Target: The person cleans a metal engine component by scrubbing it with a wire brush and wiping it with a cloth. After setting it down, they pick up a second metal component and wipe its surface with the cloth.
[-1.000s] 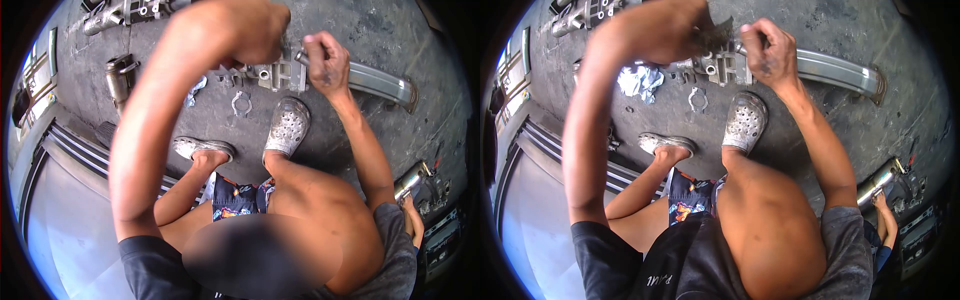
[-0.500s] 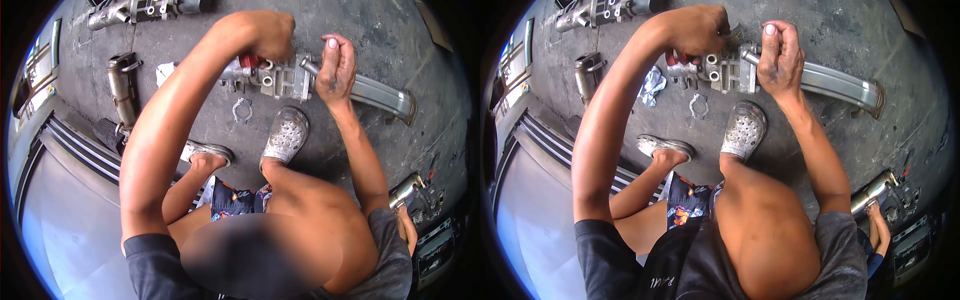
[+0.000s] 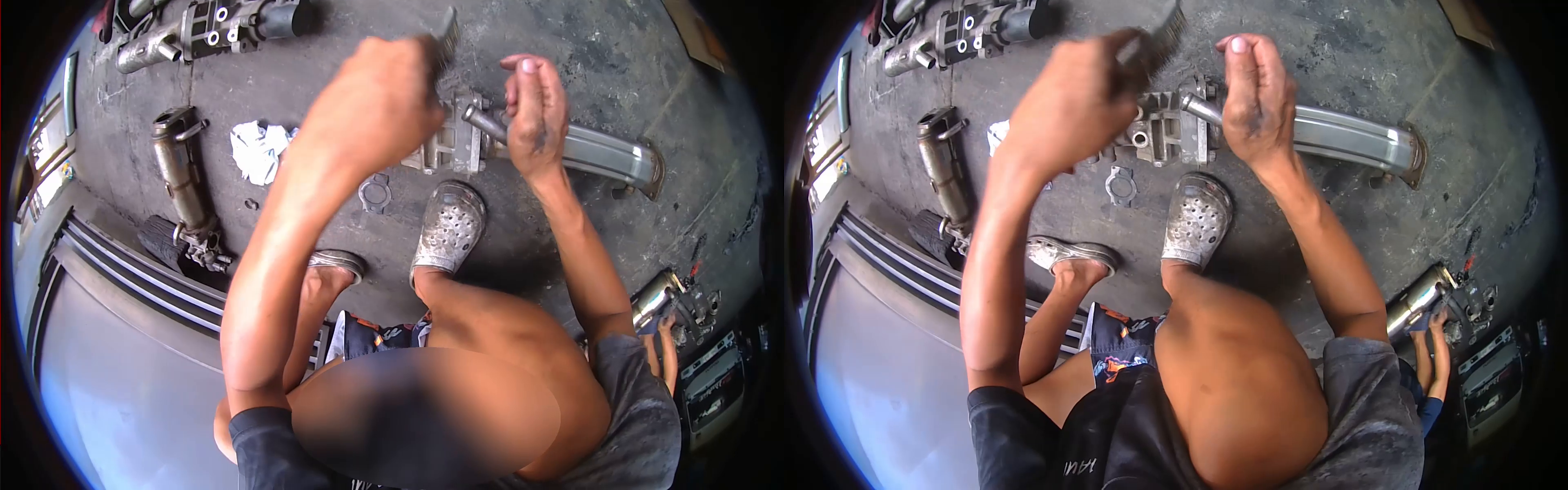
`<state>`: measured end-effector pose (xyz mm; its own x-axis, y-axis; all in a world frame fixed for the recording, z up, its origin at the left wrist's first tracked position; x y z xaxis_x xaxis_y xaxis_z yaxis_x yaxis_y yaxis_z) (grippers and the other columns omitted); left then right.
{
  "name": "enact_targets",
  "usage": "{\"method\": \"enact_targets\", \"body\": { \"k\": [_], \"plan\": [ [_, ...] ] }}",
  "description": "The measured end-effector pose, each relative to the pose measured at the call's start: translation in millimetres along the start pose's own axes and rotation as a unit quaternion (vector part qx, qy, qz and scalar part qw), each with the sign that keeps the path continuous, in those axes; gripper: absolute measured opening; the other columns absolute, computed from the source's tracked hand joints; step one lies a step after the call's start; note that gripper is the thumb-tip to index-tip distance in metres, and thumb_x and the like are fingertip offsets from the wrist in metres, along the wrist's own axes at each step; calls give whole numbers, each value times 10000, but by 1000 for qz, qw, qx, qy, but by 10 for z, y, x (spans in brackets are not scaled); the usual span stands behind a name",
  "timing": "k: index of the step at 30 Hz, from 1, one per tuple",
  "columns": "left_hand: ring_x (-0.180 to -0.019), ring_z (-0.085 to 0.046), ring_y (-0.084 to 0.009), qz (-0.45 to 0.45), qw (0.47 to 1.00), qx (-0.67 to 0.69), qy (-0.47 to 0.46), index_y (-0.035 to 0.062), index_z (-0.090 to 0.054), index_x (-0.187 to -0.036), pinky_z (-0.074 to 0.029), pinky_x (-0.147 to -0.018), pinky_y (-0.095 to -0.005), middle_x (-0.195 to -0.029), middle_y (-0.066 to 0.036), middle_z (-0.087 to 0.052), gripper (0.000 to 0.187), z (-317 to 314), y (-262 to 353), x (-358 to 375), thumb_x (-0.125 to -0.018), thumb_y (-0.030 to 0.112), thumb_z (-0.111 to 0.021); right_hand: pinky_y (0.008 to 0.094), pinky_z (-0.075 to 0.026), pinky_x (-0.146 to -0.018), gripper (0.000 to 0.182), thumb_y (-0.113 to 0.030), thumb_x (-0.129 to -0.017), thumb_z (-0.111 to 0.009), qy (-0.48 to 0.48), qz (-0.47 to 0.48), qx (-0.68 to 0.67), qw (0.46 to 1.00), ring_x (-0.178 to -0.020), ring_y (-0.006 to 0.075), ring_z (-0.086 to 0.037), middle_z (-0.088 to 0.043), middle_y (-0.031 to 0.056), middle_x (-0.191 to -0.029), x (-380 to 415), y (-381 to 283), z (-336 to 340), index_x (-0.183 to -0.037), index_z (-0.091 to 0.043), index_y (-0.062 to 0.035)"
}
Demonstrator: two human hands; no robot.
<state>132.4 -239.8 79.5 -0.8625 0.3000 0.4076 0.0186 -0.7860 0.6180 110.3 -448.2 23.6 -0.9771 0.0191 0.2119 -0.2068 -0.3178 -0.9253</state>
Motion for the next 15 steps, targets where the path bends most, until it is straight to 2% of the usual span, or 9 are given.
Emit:
{"method": "enact_targets", "body": {
  "k": [1, 3, 4, 6, 8, 10, 11, 12, 15],
  "plan": [
    [-818, -724, -468, 11, 996, 66, 55, -90, -637, -1107, -602, -762, -490, -933, -329, -705, 304, 169, 5, -4, -848, 67, -640, 250, -396, -536, 332, -307, -1059, -538, 8, -1, -6, 1000, -595, 66, -498, -554, 3, -674, -63, -69, 42, -920, -647, -26],
    [-734, -689, -365, 49, 975, 115, 183, -32, -633, -1212, -569, -731, -438, -857, -253, -671, 329, 349, 3, 80, -905, 82, -654, 234, -381, -525, 400, -374, -1045, -568, 30, 3, -24, 999, -592, 55, -486, -538, -12, -667, -196, -301, 144, -865, -651, -26],
    [-557, -658, -269, 124, 952, 144, 242, -22, -671, -1076, -487, -529, -390, -673, -176, -673, 211, 488, 211, 89, -900, 90, -639, 242, -426, -563, 479, -456, -1014, -598, -6, -29, -11, 999, -622, 79, -534, -591, 3, -706, -246, -479, 211, -866, -687, -9],
    [-560, -658, -271, 54, 937, 180, 294, 25, -622, -1197, -499, -548, -408, -683, -170, -682, 323, 325, 255, 50, -903, 145, -674, 247, -453, -640, 454, -441, -1034, -564, -81, -83, -41, 992, -681, 93, -551, -612, 12, -769, -222, -859, 117, -950, -684, -11],
    [-629, -601, -477, -77, 905, 229, 350, -64, -574, -965, -505, -599, -530, -715, -242, -598, 140, 52, 343, 5, -845, 7, -588, 283, -500, -698, 470, -434, -1021, -592, -133, -120, -88, 980, -733, 122, -618, -678, 30, -809, -158, -1030, -21, -1000, -727, 15],
    [-791, -549, -483, -160, 873, 251, 386, -66, -525, -966, -488, -681, -554, -861, -301, -537, 189, -275, 578, 13, -785, -25, -562, 270, -497, -704, 409, -375, -1037, -587, -166, -94, -94, 977, -751, 106, -610, -674, 20, -819, -68, -959, 57, -984, -716, 9],
    [-769, -572, -370, -130, 887, 217, 387, -41, -578, -1044, -486, -665, -430, -886, -203, -578, 258, -388, 625, 76, -796, 0, -634, 263, -495, -707, 380, -346, -1045, -585, -186, -80, -98, 974, -759, 98, -606, -672, 15, -824, -30, -912, 113, -976, -711, 6],
    [-827, -566, -369, -114, 889, 249, 368, -42, -588, -1061, -485, -719, -431, -936, -209, -574, 294, -544, 658, 103, -781, 18, -653, 232, -480, -709, 276, -243, -1054, -570, -193, -153, -169, 954, -789, 75, -597, -672, 7, -854, 62, -896, 165, -990, -690, -3],
    [-963, -541, -372, -83, 903, 279, 315, -46, -620, -1137, -463, -852, -454, -1060, -215, -564, 412, -791, 761, 348, -752, 77, -705, 214, -470, -699, 237, -219, -1045, -579, -138, -219, -152, 954, -793, 62, -593, -674, 0, -867, 349, -766, 292, -1016, -680, -7]
  ]
}}
Point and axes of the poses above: each hand's wrist, its own x-axis away from the middle knuckle, its own z-axis out of the back of the hand, y = z × x, the point moved 2 cm from there along -x, towards the middle knuckle
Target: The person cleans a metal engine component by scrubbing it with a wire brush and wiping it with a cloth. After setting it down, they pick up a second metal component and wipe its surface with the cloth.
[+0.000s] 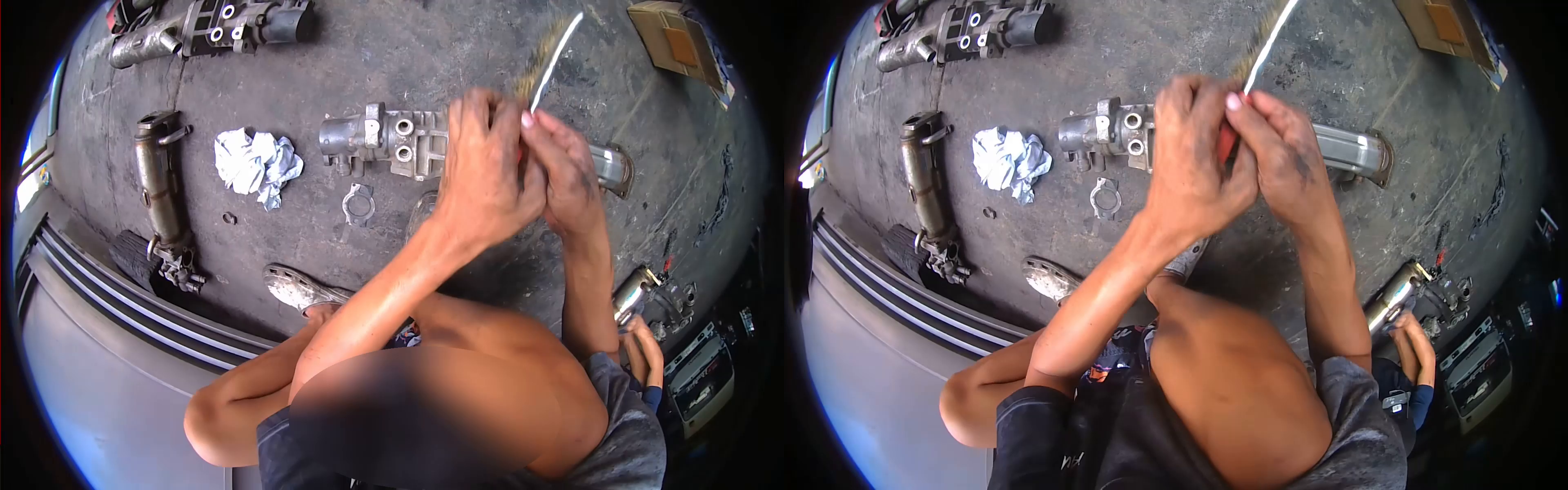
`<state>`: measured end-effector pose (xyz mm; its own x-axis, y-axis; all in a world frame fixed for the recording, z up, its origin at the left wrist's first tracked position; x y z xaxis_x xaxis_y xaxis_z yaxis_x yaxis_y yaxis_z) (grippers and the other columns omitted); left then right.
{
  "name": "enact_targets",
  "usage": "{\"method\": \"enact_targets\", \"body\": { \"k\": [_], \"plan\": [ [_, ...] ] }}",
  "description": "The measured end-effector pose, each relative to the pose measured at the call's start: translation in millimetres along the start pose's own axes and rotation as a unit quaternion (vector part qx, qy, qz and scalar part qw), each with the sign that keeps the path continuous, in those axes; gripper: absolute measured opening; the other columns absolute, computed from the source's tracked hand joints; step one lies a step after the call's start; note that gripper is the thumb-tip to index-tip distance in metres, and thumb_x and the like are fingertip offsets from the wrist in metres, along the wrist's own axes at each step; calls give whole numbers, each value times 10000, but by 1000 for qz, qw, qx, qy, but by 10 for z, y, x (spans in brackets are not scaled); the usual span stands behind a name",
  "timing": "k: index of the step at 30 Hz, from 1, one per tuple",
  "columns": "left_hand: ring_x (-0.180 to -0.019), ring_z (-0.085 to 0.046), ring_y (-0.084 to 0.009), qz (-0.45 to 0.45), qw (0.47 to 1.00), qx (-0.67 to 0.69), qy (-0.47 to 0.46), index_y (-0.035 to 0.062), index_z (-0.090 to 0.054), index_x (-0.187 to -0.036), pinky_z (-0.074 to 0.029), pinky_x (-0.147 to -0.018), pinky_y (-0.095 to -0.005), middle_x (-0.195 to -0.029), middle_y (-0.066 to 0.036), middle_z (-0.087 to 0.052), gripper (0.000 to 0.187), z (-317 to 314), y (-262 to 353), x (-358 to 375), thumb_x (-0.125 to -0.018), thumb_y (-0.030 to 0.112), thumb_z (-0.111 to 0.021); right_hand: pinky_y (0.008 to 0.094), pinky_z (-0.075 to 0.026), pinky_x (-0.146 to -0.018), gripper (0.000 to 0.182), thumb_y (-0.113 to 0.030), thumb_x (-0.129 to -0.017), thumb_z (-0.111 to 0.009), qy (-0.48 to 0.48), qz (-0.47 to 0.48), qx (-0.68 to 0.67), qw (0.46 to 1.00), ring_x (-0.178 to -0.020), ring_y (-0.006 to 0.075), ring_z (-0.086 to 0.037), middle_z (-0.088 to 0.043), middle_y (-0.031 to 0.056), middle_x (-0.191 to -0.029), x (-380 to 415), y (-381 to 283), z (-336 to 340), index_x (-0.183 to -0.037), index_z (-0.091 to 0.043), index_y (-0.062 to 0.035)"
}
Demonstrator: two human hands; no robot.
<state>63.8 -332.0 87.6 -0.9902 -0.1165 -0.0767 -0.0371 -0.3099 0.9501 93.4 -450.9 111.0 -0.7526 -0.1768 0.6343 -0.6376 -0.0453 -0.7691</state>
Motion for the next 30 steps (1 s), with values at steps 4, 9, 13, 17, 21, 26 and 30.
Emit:
{"method": "enact_targets", "body": {
  "k": [4, 9, 13, 17, 21, 26, 30],
  "plan": [
    [-1079, -501, -371, 25, 993, 30, -108, -37, -646, -1262, -411, -980, -482, -1181, -210, -550, 585, 78, 101, 281, -722, 151, -769, 221, -498, -686, 252, -186, -1042, -516, -9, -66, -10, 998, -792, 69, -626, -696, 32, -924, 294, 211, 238, -1060, -682, 3],
    [-1168, -520, -347, 14, 993, -43, -114, 31, -694, -1233, -421, -1009, -453, -1209, -178, -581, 446, 208, 47, 442, -823, 183, -781, 230, -454, -511, 282, -168, -1024, -472, 154, -31, -12, 988, -581, 95, -598, -668, 51, -758, 526, 166, 350, -1024, -665, 38],
    [-1166, -525, -338, 13, 976, -213, -45, 64, -683, -1230, -381, -1031, -474, -1165, -167, -611, 333, 647, -477, 247, -930, 207, -695, 244, -413, -433, 283, -177, -1046, -466, 215, -46, 175, 960, -521, 59, -528, -599, 7, -704, 725, 201, 647, -1037, -683, 4],
    [-1180, -539, -380, 56, 960, -271, -50, 68, -733, -1171, -404, -1030, -516, -1238, -208, -634, 383, 873, -936, -12, -982, 394, -665, 230, -411, -453, 258, -225, -1045, -572, 241, -45, 194, 950, -533, 42, -521, -611, -8, -723, 803, 21, 500, -1073, -694, 0],
    [-1021, -646, -440, 159, 945, -257, -122, -32, -716, -1074, -494, -921, -515, -1061, -271, -695, 524, 815, -1222, -23, -949, 474, -668, 220, -440, -530, 314, -232, -1055, -581, 209, -6, 245, 947, -593, 43, -533, -616, -14, -759, 733, 10, 487, -1228, -672, 13],
    [-988, -684, -454, 206, 927, -289, -125, -60, -723, -1091, -528, -893, -521, -1039, -300, -713, 624, 667, -1372, -62, -901, 530, -655, 222, -453, -532, 341, -238, -1066, -572, 192, 4, 263, 946, -600, 46, -534, -616, -11, -791, 693, -64, 449, -1275, -648, 21],
    [-1051, -675, -426, 224, 928, -282, -98, -35, -750, -1070, -486, -977, -505, -1093, -266, -721, 522, 656, -1333, 53, -819, 405, -626, 236, -463, -484, 356, -225, -1072, -552, 208, -23, 263, 942, -585, 53, -544, -596, -1, -810, 745, -86, 414, -1317, -619, 25]
  ]
}}
Point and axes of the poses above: each hand's wrist, its own x-axis away from the middle knuckle, its own z-axis out of the back of the hand, y = z × x, the point moved 2 cm from there along -x, towards the middle knuckle
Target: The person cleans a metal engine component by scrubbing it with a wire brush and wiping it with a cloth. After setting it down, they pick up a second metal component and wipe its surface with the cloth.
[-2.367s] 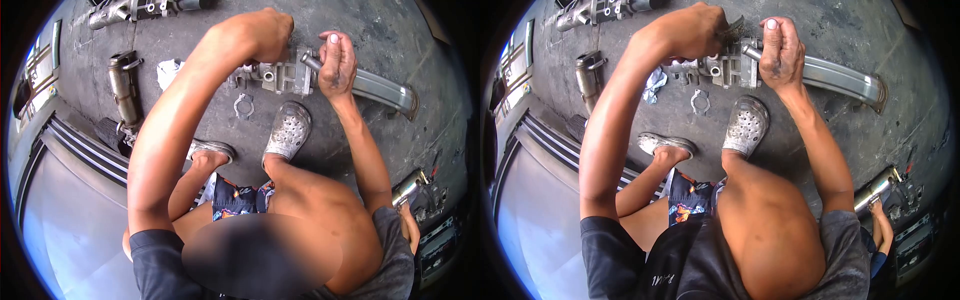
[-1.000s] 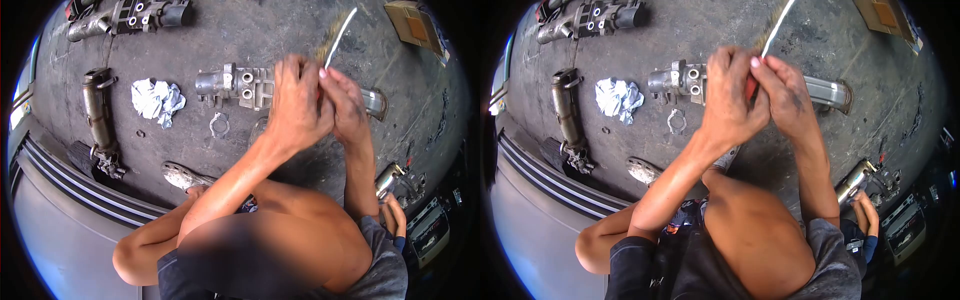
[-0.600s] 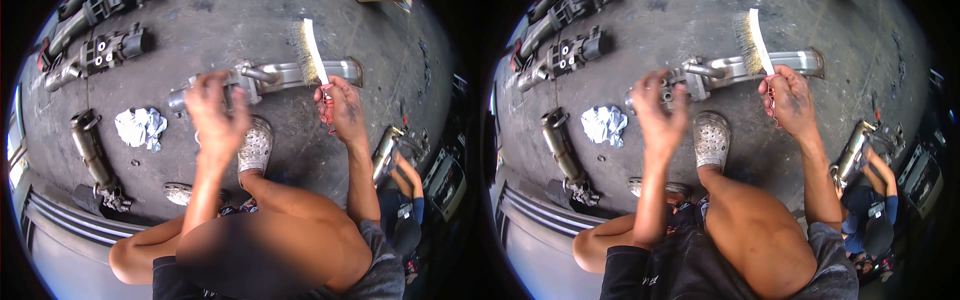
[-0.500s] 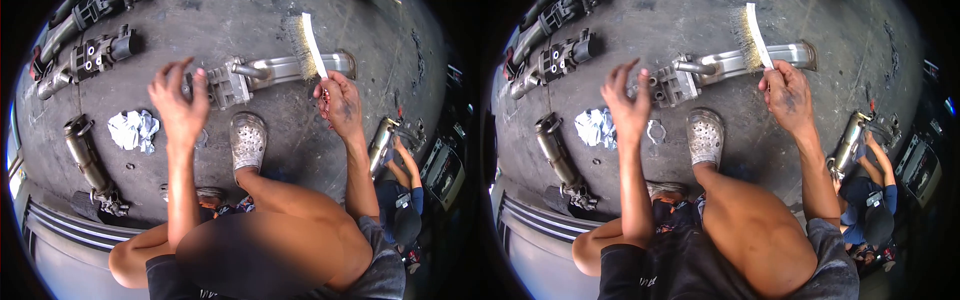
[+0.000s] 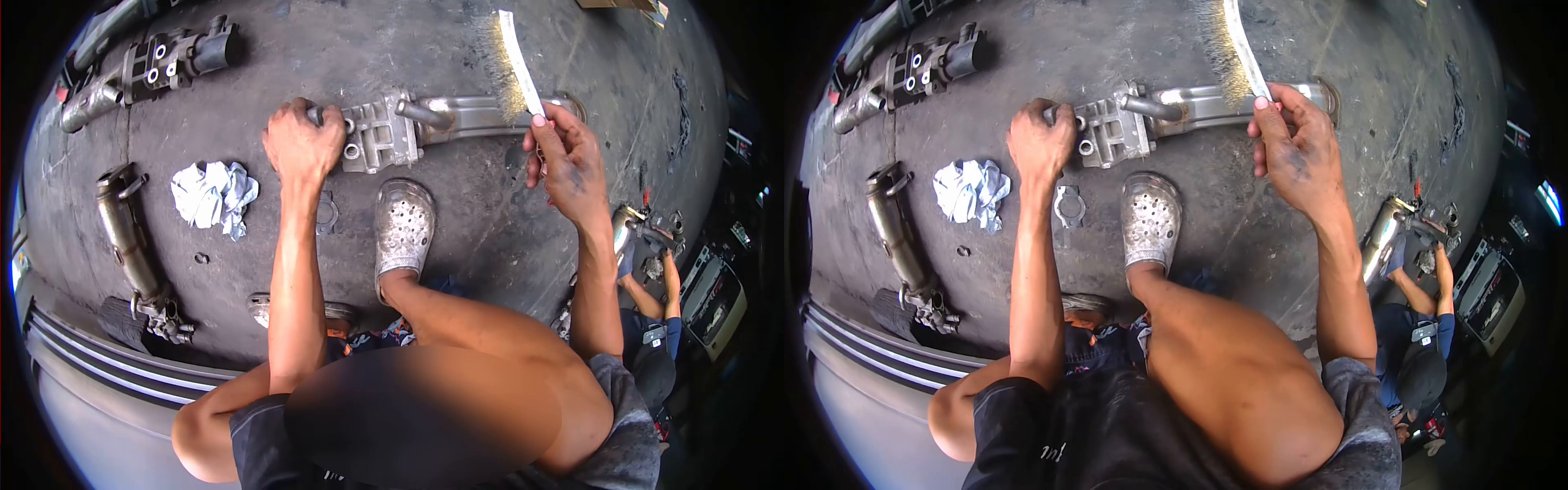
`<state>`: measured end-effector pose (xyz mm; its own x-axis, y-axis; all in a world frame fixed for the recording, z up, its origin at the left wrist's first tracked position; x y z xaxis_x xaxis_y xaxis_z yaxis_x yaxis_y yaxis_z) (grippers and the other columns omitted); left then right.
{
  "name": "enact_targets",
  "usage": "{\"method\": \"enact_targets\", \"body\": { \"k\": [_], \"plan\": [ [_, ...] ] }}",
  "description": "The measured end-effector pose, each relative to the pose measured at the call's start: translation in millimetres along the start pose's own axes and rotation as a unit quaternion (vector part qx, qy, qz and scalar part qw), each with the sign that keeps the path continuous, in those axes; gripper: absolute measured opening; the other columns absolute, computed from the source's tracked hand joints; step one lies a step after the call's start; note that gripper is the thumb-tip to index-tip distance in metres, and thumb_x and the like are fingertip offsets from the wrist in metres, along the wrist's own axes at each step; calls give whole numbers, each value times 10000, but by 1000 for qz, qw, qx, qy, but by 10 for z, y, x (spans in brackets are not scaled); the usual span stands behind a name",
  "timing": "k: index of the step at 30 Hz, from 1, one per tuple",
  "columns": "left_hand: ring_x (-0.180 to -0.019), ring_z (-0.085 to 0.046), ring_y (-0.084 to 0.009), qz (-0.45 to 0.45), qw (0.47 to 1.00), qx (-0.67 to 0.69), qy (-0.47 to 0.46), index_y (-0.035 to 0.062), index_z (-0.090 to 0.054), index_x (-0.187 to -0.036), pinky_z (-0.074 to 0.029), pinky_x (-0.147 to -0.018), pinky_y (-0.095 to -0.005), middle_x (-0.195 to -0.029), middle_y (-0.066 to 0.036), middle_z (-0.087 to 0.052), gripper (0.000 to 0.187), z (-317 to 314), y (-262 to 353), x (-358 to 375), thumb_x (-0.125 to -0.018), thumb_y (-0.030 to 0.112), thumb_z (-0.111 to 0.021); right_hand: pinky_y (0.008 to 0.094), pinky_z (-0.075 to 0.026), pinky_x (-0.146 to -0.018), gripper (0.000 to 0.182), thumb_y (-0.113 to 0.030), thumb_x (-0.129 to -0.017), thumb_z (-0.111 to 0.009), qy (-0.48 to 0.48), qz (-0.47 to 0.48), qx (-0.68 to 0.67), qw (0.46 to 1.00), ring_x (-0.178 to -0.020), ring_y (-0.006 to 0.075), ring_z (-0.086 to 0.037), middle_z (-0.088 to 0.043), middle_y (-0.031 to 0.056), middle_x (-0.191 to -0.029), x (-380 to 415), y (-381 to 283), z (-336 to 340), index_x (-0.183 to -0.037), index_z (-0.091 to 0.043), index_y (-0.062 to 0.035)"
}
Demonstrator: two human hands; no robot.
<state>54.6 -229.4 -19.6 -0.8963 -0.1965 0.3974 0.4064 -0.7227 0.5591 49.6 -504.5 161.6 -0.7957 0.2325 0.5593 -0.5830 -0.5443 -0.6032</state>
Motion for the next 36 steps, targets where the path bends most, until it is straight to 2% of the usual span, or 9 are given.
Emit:
{"method": "enact_targets", "body": {
  "k": [13, 17, 21, 22, 25, 31, 32, 34, 36],
  "plan": [
    [-1040, -625, -350, -46, 993, 15, 108, 13, -740, -999, -448, -944, -491, -1038, -159, -701, 374, -130, -219, 321, -759, 282, -640, 218, -435, -440, 469, -140, -1073, -524, -122, -136, 103, 978, -539, 52, -523, -613, 2, -914, 676, -622, 193, -1534, -469, -73],
    [-1050, -620, -354, -27, 992, 12, 120, 10, -736, -1007, -445, -943, -497, -1058, -165, -696, 374, -146, -260, 371, -767, 282, -644, 227, -420, -512, 402, -106, -1043, -574, -108, -88, 127, 982, -564, 65, -515, -618, 12, -804, 544, -929, 323, -1440, -592, -47],
    [-1080, -606, -368, -26, 994, 24, 105, 10, -731, -1034, -434, -956, -517, -1095, -184, -686, 392, -128, -263, 378, -776, 293, -647, 313, -530, -680, 337, -110, -1032, -573, -142, 63, 272, 950, -762, 149, -648, -661, 111, -889, 123, -941, -1, -1343, -663, -16],
    [-1081, -605, -368, -26, 993, 25, 109, 10, -732, -1034, -432, -957, -520, -1101, -184, -685, 391, -135, -275, 388, -776, 292, -647, 260, -491, -599, 393, -91, -1020, -604, -182, 183, 323, 910, -701, 88, -590, -631, 41, -812, -85, -773, -149, -1411, -635, -83],
    [-1085, -603, -370, -21, 992, 31, 119, 13, -733, -1029, -429, -960, -525, -1117, -183, -684, 385, -160, -265, 390, -773, 286, -646, 479, -560, -854, 391, -131, -988, -600, -244, 257, 481, 802, -929, 408, -700, -716, 236, -1130, -745, -518, -892, -1334, -631, 48],
    [-1058, -601, -366, -12, 991, 41, 128, 19, -733, -1007, -435, -941, -513, -1091, -174, -680, 373, -143, -258, 391, -738, 263, -644, 313, -546, -709, 357, -187, -1046, -593, -211, 135, 456, 854, -774, 123, -630, -639, 55, -876, -622, -1360, -361, -1387, -658, -102],
    [-1048, -601, -365, -12, 990, 44, 134, 20, -732, -1004, -437, -936, -511, -1079, -172, -678, 374, -140, -251, 382, -732, 261, -645, 329, -551, -723, 358, -179, -1045, -586, -215, 44, 442, 869, -777, 150, -643, -648, 66, -872, -601, -1403, -374, -1385, -657, -88],
    [-1029, -600, -362, -19, 989, 45, 138, 20, -732, -1001, -439, -927, -507, -1057, -166, -675, 377, -154, -252, 424, -725, 261, -647, 381, -566, -773, 368, -152, -1035, -568, -210, 279, 464, 814, -785, 223, -667, -663, 105, -835, -761, -619, -635, -1379, -647, -46],
    [-1012, -598, -359, -23, 988, 44, 149, 20, -732, -1001, -440, -921, -503, -1038, -159, -672, 379, -158, -246, 407, -724, 264, -650, 398, -584, -829, 378, -217, -1044, -588, -237, 121, 509, 819, -823, 243, -685, -699, 160, -1031, -774, -745, -1000, -1376, -640, -45]
  ]
}}
Point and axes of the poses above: each hand's wrist, its own x-axis away from the middle knuckle, its own z-axis out of the back of the hand, y = z × x, the point moved 2 cm from there along -x, towards the middle knuckle
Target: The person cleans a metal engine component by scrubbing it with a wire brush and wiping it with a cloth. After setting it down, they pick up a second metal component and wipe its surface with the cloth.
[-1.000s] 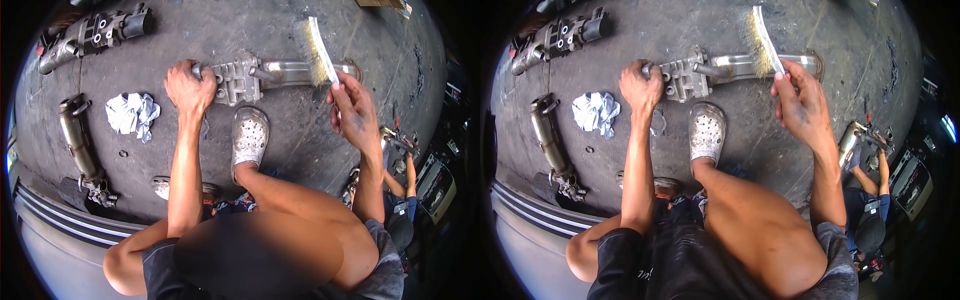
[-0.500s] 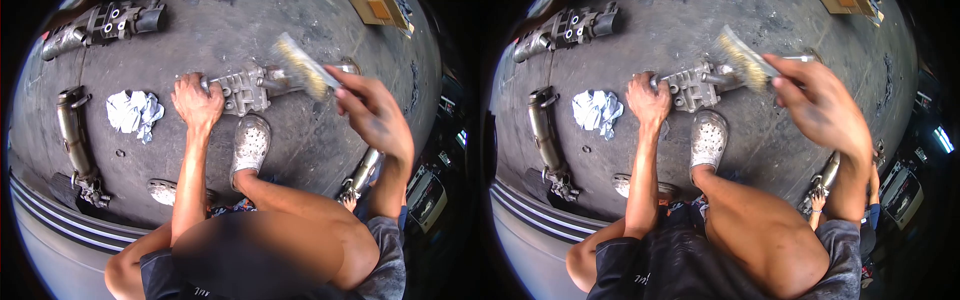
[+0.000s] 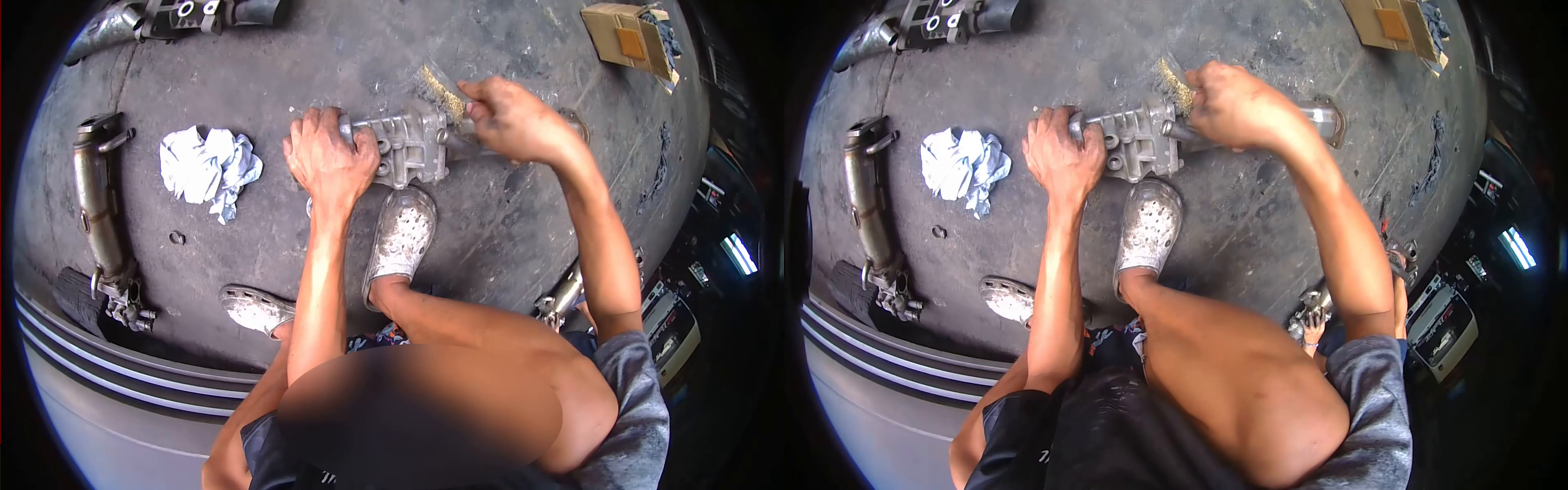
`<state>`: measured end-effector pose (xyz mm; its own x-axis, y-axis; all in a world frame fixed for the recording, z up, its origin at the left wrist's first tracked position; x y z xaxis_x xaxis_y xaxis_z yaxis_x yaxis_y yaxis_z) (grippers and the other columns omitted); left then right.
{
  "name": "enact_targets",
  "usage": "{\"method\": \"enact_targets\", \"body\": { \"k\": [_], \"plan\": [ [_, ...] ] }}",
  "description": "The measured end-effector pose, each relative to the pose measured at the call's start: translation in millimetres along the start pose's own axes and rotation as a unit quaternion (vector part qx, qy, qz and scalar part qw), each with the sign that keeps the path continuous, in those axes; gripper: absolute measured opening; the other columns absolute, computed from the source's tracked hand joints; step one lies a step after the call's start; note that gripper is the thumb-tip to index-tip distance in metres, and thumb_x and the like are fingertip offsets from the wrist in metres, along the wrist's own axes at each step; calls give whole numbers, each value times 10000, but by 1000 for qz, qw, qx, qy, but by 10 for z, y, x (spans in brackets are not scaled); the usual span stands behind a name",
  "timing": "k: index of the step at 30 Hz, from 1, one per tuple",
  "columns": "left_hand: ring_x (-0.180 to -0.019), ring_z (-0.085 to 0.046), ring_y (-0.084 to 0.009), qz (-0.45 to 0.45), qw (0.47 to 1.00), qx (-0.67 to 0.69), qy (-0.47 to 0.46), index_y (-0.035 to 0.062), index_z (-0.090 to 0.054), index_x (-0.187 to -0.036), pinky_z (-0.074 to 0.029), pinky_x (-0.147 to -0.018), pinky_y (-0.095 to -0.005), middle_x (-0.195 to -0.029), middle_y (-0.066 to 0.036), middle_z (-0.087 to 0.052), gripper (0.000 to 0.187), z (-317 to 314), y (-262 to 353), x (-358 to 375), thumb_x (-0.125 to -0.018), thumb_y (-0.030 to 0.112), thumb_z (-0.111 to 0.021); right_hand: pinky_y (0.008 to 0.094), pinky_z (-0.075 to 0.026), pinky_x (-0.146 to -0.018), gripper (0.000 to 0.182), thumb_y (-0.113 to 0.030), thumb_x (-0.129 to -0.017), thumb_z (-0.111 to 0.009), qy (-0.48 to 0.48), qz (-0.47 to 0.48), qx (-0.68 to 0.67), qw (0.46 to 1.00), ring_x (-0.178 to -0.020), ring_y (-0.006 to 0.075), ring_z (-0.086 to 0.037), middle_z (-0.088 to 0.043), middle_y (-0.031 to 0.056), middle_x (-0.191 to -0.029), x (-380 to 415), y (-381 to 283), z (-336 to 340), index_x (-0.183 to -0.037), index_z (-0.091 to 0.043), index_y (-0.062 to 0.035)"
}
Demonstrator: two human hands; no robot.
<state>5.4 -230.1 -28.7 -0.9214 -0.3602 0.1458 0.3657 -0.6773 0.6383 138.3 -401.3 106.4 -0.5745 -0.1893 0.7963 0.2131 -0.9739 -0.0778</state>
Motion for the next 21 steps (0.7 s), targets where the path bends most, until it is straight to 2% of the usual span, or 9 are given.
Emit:
{"method": "enact_targets", "body": {
  "k": [3, 5, 8, 11, 12, 14, 16, 19, 21],
  "plan": [
    [-1011, -599, -358, -5, 1000, 2, 4, 22, -731, -993, -441, -924, -499, -1038, -157, -673, 371, 4, -6, 10, -722, 263, -654, 307, -565, -643, 356, -233, -1041, -615, -5, -20, -41, 999, -781, 132, -659, -704, 93, -960, 58, 304, 276, -1365, -663, -94],
    [-1015, -600, -355, 1, 1000, 9, 7, 26, -740, -1000, -442, -924, -497, -1041, -155, -675, 371, 2, -9, -16, -734, 273, -663, 261, -442, -460, 354, -213, -1040, -622, 42, -40, -93, 994, -604, 67, -552, -655, 39, -872, 345, 239, 599, -1375, -664, -107],
    [-1008, -613, -332, 1, 1000, 1, 22, 48, -759, -1021, -451, -913, -477, -1023, -130, -682, 338, 6, -10, 20, -797, 286, -673, 253, -435, -423, 324, -220, -1027, -627, -41, 6, -135, 990, -525, 59, -559, -666, 13, -757, 443, 189, 909, -1316, -692, -89],
    [-998, -620, -320, -4, 999, -1, 34, 59, -771, -1040, -456, -902, -460, -1008, -116, -687, 323, -11, -15, 25, -849, 304, -682, 237, -405, -427, 265, -165, -1008, -670, 26, 116, 0, 993, -532, 54, -559, -657, 12, -710, 226, 29, 1101, -1247, -717, -61],
    [-995, -621, -319, -5, 999, 0, 36, 60, -773, -1045, -456, -900, -456, -1006, -115, -688, 323, -20, -21, 20, -860, 310, -686, 260, -453, -445, 245, -184, -1005, -675, 7, 41, 62, 997, -590, 65, -628, -681, 38, -740, 202, -311, 1164, -1206, -729, -56],
    [-983, -622, -318, 2, 999, 1, 35, 62, -777, -1051, -455, -896, -453, -992, -109, -689, 324, -22, -22, 27, -866, 315, -693, 332, -500, -459, 257, -198, -958, -703, -39, 94, 37, 994, -626, 158, -692, -724, 102, -843, -40, -348, 891, -1162, -724, -44],
    [-972, -624, -315, 6, 999, 4, 33, 66, -780, -1053, -455, -893, -453, -979, -104, -689, 323, -15, 9, 6, -867, 316, -699, 406, -559, -563, 293, -192, -896, -712, -151, 17, 292, 944, -726, 272, -730, -734, 163, -975, -446, -713, 465, -1136, -701, -24],
    [-962, -628, -309, 6, 999, 7, 39, 72, -785, -1053, -456, -890, -457, -965, -98, -690, 316, -8, -16, 17, -867, 314, -701, 448, -580, -699, 325, -176, -844, -702, -144, 64, 357, 921, -852, 339, -729, -725, 192, -1036, -455, -860, 604, -1123, -684, -10],
    [-960, -630, -307, 7, 998, 19, 58, 76, -787, -1053, -456, -888, -459, -961, -97, -690, 311, -22, -18, 32, -870, 312, -698, 438, -582, -765, 223, -150, -906, -719, -122, 131, 314, 932, -876, 318, -727, -719, 164, -987, -147, -855, 924, -1093, -691, -32]
  ]
}}
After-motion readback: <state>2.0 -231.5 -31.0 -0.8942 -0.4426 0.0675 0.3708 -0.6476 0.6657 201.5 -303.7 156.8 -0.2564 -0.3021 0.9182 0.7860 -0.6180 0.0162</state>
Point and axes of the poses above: each hand's wrist, its own x-axis away from the middle knuckle, its own z-axis out of the back of the hand, y = z × x, the point moved 2 cm from there along -x, towards the middle knuckle
